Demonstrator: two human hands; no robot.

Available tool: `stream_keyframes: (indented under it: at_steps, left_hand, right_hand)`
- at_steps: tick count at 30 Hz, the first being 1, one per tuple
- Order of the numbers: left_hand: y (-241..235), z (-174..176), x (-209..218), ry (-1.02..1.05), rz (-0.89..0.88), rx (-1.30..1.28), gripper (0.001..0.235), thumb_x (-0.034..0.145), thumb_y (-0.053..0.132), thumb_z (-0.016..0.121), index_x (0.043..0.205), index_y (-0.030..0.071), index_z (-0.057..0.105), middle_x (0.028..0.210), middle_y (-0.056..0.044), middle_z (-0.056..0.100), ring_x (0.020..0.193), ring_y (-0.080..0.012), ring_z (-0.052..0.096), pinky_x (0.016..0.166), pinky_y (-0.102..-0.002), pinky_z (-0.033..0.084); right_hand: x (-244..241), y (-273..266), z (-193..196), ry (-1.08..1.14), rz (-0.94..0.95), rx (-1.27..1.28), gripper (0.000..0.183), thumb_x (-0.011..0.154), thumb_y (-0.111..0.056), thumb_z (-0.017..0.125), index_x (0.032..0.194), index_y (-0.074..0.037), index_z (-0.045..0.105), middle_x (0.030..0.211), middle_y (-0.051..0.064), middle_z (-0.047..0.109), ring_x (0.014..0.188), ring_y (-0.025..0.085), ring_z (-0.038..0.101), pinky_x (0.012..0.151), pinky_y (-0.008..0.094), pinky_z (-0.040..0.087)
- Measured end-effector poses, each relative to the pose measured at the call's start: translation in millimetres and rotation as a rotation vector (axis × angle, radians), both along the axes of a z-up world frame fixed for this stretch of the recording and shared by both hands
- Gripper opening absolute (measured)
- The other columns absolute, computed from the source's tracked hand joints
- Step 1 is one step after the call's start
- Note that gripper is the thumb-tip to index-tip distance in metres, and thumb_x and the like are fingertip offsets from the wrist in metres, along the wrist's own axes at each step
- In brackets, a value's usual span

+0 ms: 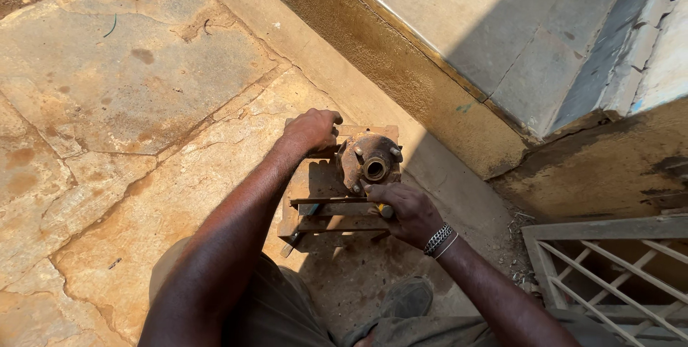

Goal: The person uses a yellow-handled scraper to remove rust and debris from a metal mechanical part clamped in a wooden vise. The person repeatedly scrapes the surface and edges of the part, occasionally adjusting its position in the vise.

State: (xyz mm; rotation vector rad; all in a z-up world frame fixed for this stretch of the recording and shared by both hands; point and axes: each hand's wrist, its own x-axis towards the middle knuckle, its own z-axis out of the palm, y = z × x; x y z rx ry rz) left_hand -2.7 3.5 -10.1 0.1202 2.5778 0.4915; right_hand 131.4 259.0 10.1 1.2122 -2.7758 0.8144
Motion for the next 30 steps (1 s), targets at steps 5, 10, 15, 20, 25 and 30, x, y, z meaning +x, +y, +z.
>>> stream_keyframes:
  at_steps: [5,10,15,20,25,30]
  left_hand:
    - [1.3,-2.8,-0.3,-0.048,0.061,0.002,0.049,0.097,0.028,0.070,0.145,0.027,0.056,0.140,-0.006,0.063,0.128,-0.0233,0.061,0.112,-0.051,0.049]
    - [6.3,-9.3,-5.7,0.017,-0.027,0.043,0.052,0.096,0.028,0.073,0.145,0.022,0.056,0.137,-0.011,0.064,0.127,-0.0252,0.062,0.110,-0.045,0.051]
    - [7.5,-11.1,-3.7,-0.040,0.023,0.026,0.052,0.095,0.025,0.073,0.145,0.024,0.056,0.135,-0.007,0.067,0.125,-0.0221,0.065,0.110,-0.047,0.051]
    - [4.0,-9.1,-1.3,-0.037,0.025,0.029,0.050,0.097,0.025,0.070,0.145,0.024,0.056,0.136,-0.008,0.066,0.124,-0.0245,0.064,0.111,-0.054,0.048]
    - [2.7,-11.0,-3.3,-0.018,0.022,0.009,0.050,0.097,0.029,0.071,0.144,0.026,0.056,0.138,-0.008,0.064,0.126,-0.0242,0.062,0.113,-0.056,0.047]
    - [-5.2,-7.6,-0.1,-0.003,0.017,0.016,0.053,0.095,0.026,0.072,0.146,0.026,0.056,0.137,-0.009,0.065,0.124,-0.0252,0.064,0.110,-0.050,0.051]
  right_hand:
    - [2.4,-0.2,-1.1,0.077,0.076,-0.159,0.039,0.081,-0.010,0.080,0.116,-0.012,0.063,0.132,0.008,0.073,0.112,0.028,0.072,0.093,0.039,0.060]
    - [-1.6,1.0,8.5,0.150,0.006,-0.212,0.039,0.082,-0.012,0.084,0.115,-0.012,0.063,0.129,0.008,0.071,0.112,0.028,0.071,0.093,0.041,0.060]
    - [3.0,-5.8,7.1,0.176,0.068,0.018,0.045,0.070,0.004,0.072,0.113,-0.011,0.066,0.129,0.004,0.075,0.112,0.025,0.074,0.090,0.040,0.062]
    - [5.8,-13.5,-1.9,0.348,0.085,-0.222,0.030,0.086,-0.005,0.076,0.113,-0.010,0.065,0.132,0.008,0.070,0.112,0.028,0.073,0.091,0.040,0.063]
    - [11.4,-14.2,-4.4,0.234,0.041,-0.002,0.032,0.080,-0.007,0.075,0.112,-0.009,0.069,0.129,0.010,0.073,0.103,0.028,0.075,0.083,0.040,0.062]
    - [0.4,-16.9,2.2,0.088,-0.079,-0.081,0.036,0.074,-0.010,0.077,0.110,-0.007,0.071,0.117,0.013,0.076,0.104,0.032,0.073,0.088,0.042,0.059]
